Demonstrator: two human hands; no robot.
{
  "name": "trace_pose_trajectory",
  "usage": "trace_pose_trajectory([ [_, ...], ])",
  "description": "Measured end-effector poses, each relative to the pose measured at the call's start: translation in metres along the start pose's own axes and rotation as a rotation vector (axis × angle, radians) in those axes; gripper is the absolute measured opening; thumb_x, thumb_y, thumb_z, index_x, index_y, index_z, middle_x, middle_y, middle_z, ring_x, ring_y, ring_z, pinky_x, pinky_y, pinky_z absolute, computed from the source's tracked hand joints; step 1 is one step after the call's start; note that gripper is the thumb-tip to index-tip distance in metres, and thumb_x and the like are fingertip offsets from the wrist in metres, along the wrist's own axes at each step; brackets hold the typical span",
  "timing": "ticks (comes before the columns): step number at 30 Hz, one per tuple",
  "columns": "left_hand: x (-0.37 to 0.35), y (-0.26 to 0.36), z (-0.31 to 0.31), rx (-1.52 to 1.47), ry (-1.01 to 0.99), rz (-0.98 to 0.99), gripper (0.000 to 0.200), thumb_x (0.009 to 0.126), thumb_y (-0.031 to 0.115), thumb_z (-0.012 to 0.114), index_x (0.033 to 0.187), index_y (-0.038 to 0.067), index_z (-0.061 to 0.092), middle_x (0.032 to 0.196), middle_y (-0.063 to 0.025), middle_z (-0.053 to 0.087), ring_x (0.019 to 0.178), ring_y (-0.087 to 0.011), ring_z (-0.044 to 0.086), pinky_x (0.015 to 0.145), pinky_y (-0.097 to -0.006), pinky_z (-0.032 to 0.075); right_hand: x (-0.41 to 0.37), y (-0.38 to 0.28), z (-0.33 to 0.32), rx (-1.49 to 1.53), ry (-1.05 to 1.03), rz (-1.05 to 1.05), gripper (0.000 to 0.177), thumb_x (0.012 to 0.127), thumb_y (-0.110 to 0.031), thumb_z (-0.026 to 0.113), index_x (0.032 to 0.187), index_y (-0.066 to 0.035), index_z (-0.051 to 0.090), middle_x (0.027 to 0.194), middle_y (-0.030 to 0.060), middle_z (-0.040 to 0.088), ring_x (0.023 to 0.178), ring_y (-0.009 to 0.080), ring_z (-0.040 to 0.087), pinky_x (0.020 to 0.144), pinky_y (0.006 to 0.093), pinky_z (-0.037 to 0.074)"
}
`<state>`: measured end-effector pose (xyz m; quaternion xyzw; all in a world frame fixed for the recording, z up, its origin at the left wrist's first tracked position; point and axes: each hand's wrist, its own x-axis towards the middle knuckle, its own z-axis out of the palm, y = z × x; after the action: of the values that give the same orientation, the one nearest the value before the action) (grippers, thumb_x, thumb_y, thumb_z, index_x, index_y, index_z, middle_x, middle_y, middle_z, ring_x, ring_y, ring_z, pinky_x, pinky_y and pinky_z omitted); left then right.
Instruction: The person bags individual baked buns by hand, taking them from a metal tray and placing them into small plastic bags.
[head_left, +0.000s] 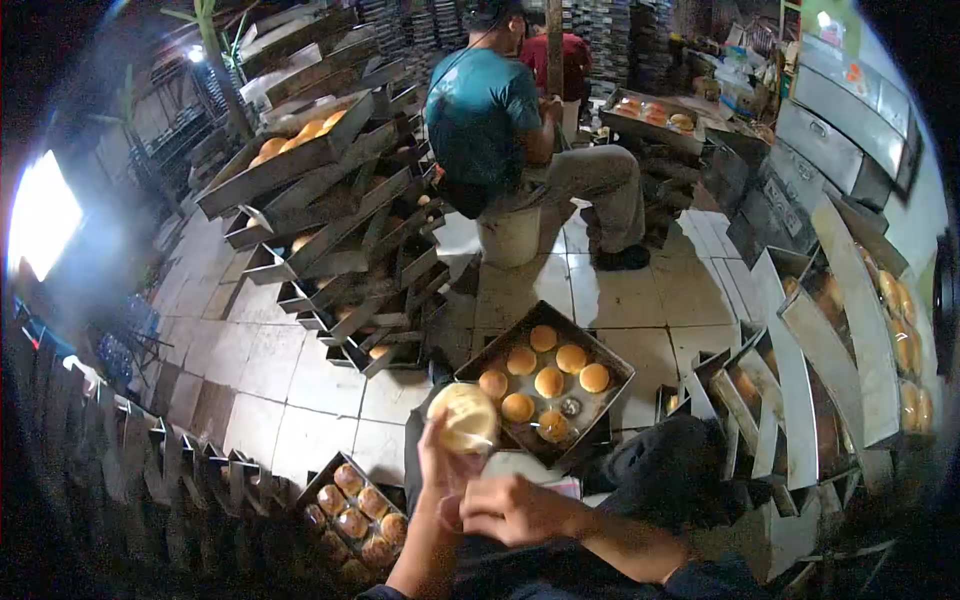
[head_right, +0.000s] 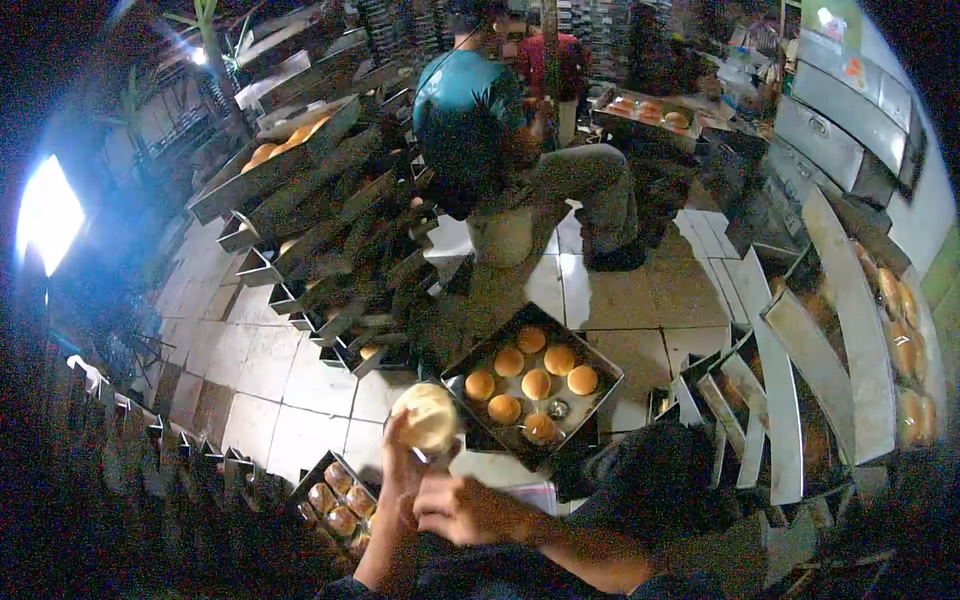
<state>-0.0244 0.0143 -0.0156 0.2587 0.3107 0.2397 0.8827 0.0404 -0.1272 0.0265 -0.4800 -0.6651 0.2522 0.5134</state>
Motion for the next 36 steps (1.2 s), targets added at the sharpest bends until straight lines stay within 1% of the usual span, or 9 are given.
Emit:
trace_pose_trajectory([
  [4,0.009,0.018,-0.025,-0.130,-0.126,0.063,0.073,0.079,0.058,0.048,0.131,0.007,0.041,0.118,-0.0152,0.054,0.107,-0.0325,0.056,0.085,-0.0503,0.049,-0.010,-0.037,-0.037,0.783,-0.406,-0.065,0.004,0.080,0.002,0.058,0.081,0.000,0.062,0.078,0.0094,0.060,0.070,0.0190,0.062,0.062,0.0281,0.048],
  [7,0.010,-0.010,-0.024,-0.094,0.016,-0.022,0.068,0.083,0.054,0.049,0.132,0.007,0.041,0.123,-0.0181,0.051,0.109,-0.0323,0.054,0.086,-0.0506,0.049,-0.012,0.001,-0.019,0.191,0.105,0.474,0.012,0.081,-0.011,0.072,0.082,0.000,0.065,0.075,0.0100,0.062,0.068,0.0210,0.062,0.063,0.0319,0.049],
  [11,0.004,-0.010,0.000,0.061,0.047,-0.074,0.053,0.082,0.036,0.062,0.125,0.007,0.049,0.114,-0.0118,0.057,0.102,-0.0252,0.058,0.084,-0.0412,0.051,-0.011,0.010,0.005,-0.127,0.134,0.146,0.008,0.080,-0.005,0.068,0.085,-0.001,0.063,0.080,0.0100,0.062,0.075,0.0239,0.061,0.067,0.0343,0.048],
  [15,0.012,0.015,-0.033,-0.015,0.043,-0.063,0.074,0.074,0.057,0.057,0.130,0.009,0.045,0.113,-0.0141,0.056,0.103,-0.0263,0.055,0.075,-0.0402,0.051,-0.023,-0.025,-0.044,0.810,-0.621,-0.040,0.003,0.082,-0.002,0.062,0.084,-0.001,0.061,0.085,0.0114,0.061,0.083,0.0254,0.061,0.076,0.0334,0.048],
  [17,0.010,0.024,-0.044,-0.229,-0.069,-0.081,0.082,0.075,0.065,0.048,0.132,0.006,0.043,0.118,-0.0177,0.055,0.104,-0.0284,0.054,0.080,-0.0429,0.048,-0.050,0.007,-0.049,0.729,-0.483,0.534,0.008,0.082,-0.005,0.064,0.089,0.000,0.063,0.090,0.0136,0.061,0.086,0.0277,0.062,0.081,0.0334,0.049],
  [20,-0.001,0.018,-0.044,-0.141,-0.041,-0.114,0.071,0.083,0.056,0.041,0.132,0.005,0.043,0.122,-0.0156,0.055,0.106,-0.0285,0.055,0.087,-0.0423,0.046,-0.071,0.049,-0.018,-0.577,0.090,0.665,0.019,0.079,-0.009,0.069,0.095,-0.001,0.065,0.094,0.0124,0.062,0.089,0.0290,0.062,0.088,0.0347,0.048],
  [27,-0.038,-0.056,-0.021,0.063,-0.103,-0.257,0.063,0.096,0.058,0.031,0.136,0.010,0.041,0.128,-0.0127,0.050,0.114,-0.0260,0.053,0.095,-0.0426,0.043,-0.018,0.033,-0.017,-0.382,0.603,-0.026,0.012,0.082,-0.014,0.071,0.084,-0.002,0.069,0.087,0.0074,0.066,0.082,0.0233,0.063,0.082,0.0370,0.052],
  [31,-0.039,-0.042,-0.031,0.553,-0.157,0.729,0.052,0.098,0.038,0.047,0.130,-0.003,0.044,0.123,-0.0159,0.052,0.114,-0.0222,0.051,0.094,-0.0324,0.043,-0.020,0.047,0.009,0.212,1.004,0.337,0.007,0.087,-0.003,0.063,0.091,0.001,0.066,0.088,0.0075,0.065,0.080,0.0131,0.062,0.072,0.0271,0.050],
  [36,-0.042,0.008,-0.057,0.931,0.050,1.201,0.022,0.087,0.019,0.065,0.078,-0.001,0.067,0.077,-0.0137,0.066,0.071,-0.0229,0.065,0.068,-0.0319,0.052,-0.001,0.032,-0.006,0.017,0.716,0.269,0.013,0.083,-0.007,0.069,0.095,-0.001,0.068,0.096,0.0097,0.062,0.083,0.0168,0.060,0.076,0.0253,0.047],
])
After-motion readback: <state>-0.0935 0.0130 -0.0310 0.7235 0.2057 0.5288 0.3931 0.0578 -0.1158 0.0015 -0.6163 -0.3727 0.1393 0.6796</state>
